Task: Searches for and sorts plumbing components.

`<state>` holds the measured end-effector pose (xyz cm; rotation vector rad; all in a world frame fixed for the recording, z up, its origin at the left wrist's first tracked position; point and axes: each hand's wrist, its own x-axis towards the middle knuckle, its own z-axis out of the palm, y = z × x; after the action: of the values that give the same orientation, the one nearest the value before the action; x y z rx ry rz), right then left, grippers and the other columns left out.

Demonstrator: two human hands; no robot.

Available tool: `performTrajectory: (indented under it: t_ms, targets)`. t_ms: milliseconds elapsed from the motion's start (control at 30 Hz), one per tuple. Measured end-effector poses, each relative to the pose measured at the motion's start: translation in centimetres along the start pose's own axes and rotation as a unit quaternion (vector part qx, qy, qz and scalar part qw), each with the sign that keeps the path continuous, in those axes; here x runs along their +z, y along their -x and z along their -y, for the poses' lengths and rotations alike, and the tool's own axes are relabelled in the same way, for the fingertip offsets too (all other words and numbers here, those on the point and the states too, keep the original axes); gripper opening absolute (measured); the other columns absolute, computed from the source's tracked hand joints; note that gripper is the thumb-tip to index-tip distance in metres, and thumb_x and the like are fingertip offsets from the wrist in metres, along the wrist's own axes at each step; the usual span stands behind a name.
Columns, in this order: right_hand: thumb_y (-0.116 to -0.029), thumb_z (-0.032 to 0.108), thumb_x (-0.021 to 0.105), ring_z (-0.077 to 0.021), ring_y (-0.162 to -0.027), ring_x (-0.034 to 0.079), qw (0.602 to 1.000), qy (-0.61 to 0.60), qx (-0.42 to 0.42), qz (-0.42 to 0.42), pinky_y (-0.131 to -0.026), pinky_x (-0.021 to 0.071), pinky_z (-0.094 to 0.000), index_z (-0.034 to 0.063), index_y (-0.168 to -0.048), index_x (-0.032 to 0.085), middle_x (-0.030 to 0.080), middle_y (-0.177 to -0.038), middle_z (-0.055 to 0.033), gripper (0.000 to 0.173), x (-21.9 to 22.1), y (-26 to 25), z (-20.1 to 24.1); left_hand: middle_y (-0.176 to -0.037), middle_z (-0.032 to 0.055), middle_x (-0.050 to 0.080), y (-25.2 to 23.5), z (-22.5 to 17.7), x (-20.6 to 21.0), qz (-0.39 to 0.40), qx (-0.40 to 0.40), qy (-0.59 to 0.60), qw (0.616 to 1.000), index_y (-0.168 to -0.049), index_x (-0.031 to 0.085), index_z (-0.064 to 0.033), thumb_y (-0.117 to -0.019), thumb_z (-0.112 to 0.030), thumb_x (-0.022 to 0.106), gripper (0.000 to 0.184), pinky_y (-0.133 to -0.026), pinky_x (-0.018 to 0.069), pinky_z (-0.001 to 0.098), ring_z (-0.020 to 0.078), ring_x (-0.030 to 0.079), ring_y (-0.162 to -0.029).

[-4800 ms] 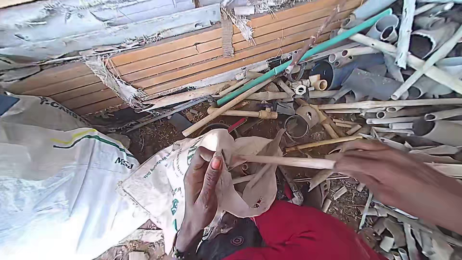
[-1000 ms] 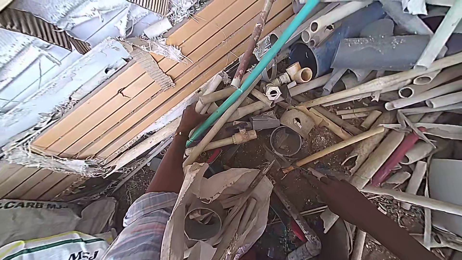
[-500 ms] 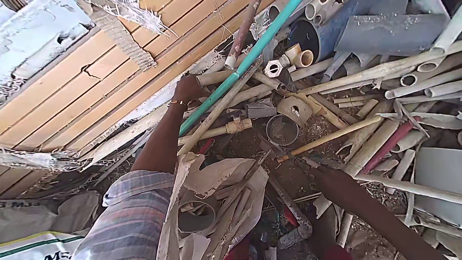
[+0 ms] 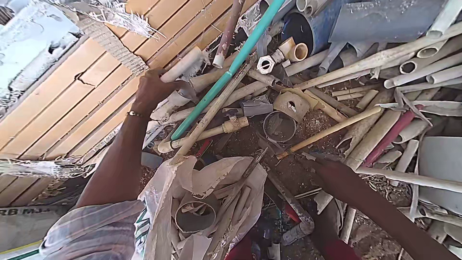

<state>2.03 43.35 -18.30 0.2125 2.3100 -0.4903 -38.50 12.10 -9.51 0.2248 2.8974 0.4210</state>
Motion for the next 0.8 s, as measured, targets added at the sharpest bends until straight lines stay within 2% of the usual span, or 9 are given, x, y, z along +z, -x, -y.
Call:
performTrajectory:
  t_ms: [100,167,300,367,433,500,567,700,800]
  targets:
    - [-0.1037,0.023,0.059,-0.0453,-0.116,0.064,0.999,-0.019,-0.019,-0.044,-0.096,0.0495,-0.0619,0.0076,-0.137,0.062,0.067,-0.124,-0.0240,0.036,-0.6,0.4,-0.7,-0.100,0.0049,0.065,4.3,-0.8,-5.5,-0.045,0.030,0.127,0.990,-0.125,0.059,-0.0116,-0.0889,-0.018,0.068,0.038,-0.064,0.0527,0.0340,0.0129,0.062,-0.076]
    - [-0.1041,0.023,0.059,-0.0458,-0.114,0.065,0.997,-0.039,-0.038,-0.056,-0.096,0.0500,-0.0624,0.0052,-0.135,0.063,0.066,-0.126,-0.0241,0.036,-1.6,0.5,-0.3,-0.098,-0.0064,0.068,8.6,-2.3,-7.4,-0.045,0.072,0.295,0.952,-0.127,0.058,-0.0174,-0.0844,-0.009,0.061,0.044,-0.062,0.0559,0.0202,0.0017,0.065,-0.073]
    - [-0.0992,0.038,0.064,-0.0286,-0.109,0.068,0.938,-0.286,-0.164,-0.105,-0.090,0.0572,-0.0482,0.0073,-0.144,0.055,0.064,-0.133,-0.0144,0.055,-3.3,1.5,2.3,-0.107,-0.0052,0.071,16.0,-7.0,-6.5,0.075,0.188,0.457,0.866,-0.127,0.060,-0.0208,-0.0901,-0.015,0.064,0.038,-0.074,0.0613,0.0242,0.0061,0.070,-0.088]
    - [-0.0856,0.056,0.075,-0.0178,-0.110,0.069,0.836,-0.484,-0.245,-0.080,-0.080,0.0642,-0.0347,0.0116,-0.154,0.038,0.059,-0.139,-0.0051,0.089,-4.3,2.4,4.8,-0.107,-0.0032,0.070,18.8,-9.9,-4.3,0.169,0.227,0.460,0.842,-0.128,0.060,-0.0171,-0.0907,-0.028,0.073,0.041,-0.071,0.0596,0.0231,0.0065,0.068,-0.087]
    - [-0.0753,0.055,0.085,-0.0250,-0.120,0.066,0.682,-0.656,-0.320,-0.050,-0.080,0.0663,-0.0412,0.0101,-0.156,0.025,0.053,-0.145,-0.0071,0.110,-5.6,3.7,7.2,-0.101,-0.0030,0.070,21.2,-12.7,-1.9,0.261,0.234,0.396,0.849,-0.130,0.059,-0.0124,-0.0887,-0.028,0.075,0.048,-0.071,0.0581,0.0211,0.0041,0.067,-0.084]
    - [-0.0817,0.057,0.078,-0.0156,-0.127,0.060,0.591,-0.712,-0.374,-0.058,-0.098,0.0575,-0.0341,0.0142,-0.153,0.028,0.057,-0.142,0.0000,0.097,-5.8,4.3,7.1,-0.109,0.0036,0.067,22.9,-14.9,0.3,0.338,0.240,0.291,0.862,-0.136,0.056,-0.0069,-0.0872,-0.032,0.080,0.060,-0.081,0.0550,0.0246,0.0059,0.064,-0.093]
    - [-0.0864,0.052,0.076,-0.0110,-0.115,0.067,0.537,-0.770,-0.325,-0.112,-0.098,0.0574,-0.0323,0.0197,-0.137,0.058,0.071,-0.124,0.0021,0.062,-4.5,4.0,6.3,-0.131,0.0120,0.058,23.7,-15.5,2.1,0.375,0.284,0.216,0.856,-0.144,0.049,-0.0036,-0.0888,-0.039,0.079,0.072,-0.091,0.0529,0.0300,0.0131,0.061,-0.108]
    - [-0.0676,0.041,0.093,-0.0077,-0.090,0.074,0.595,-0.781,-0.138,-0.133,-0.079,0.0638,-0.0268,0.0176,-0.112,0.069,0.077,-0.099,0.0044,0.056,-3.1,4.6,6.7,-0.152,0.0215,0.040,25.4,-15.0,5.1,0.378,0.316,0.154,0.857,-0.154,0.036,-0.0054,-0.0932,-0.040,0.074,0.080,-0.094,0.0541,0.0375,0.0259,0.060,-0.120]
    - [-0.0627,0.033,0.094,-0.0129,-0.085,0.075,0.611,-0.778,-0.056,-0.137,-0.076,0.0647,-0.0296,0.0097,-0.113,0.068,0.076,-0.095,-0.0026,0.062,-3.0,4.2,7.1,-0.156,0.0228,0.036,25.9,-14.1,5.8,0.398,0.324,0.141,0.846,-0.156,0.031,-0.0044,-0.0949,-0.047,0.070,0.084,-0.106,0.0479,0.0416,0.0300,0.051,-0.134]
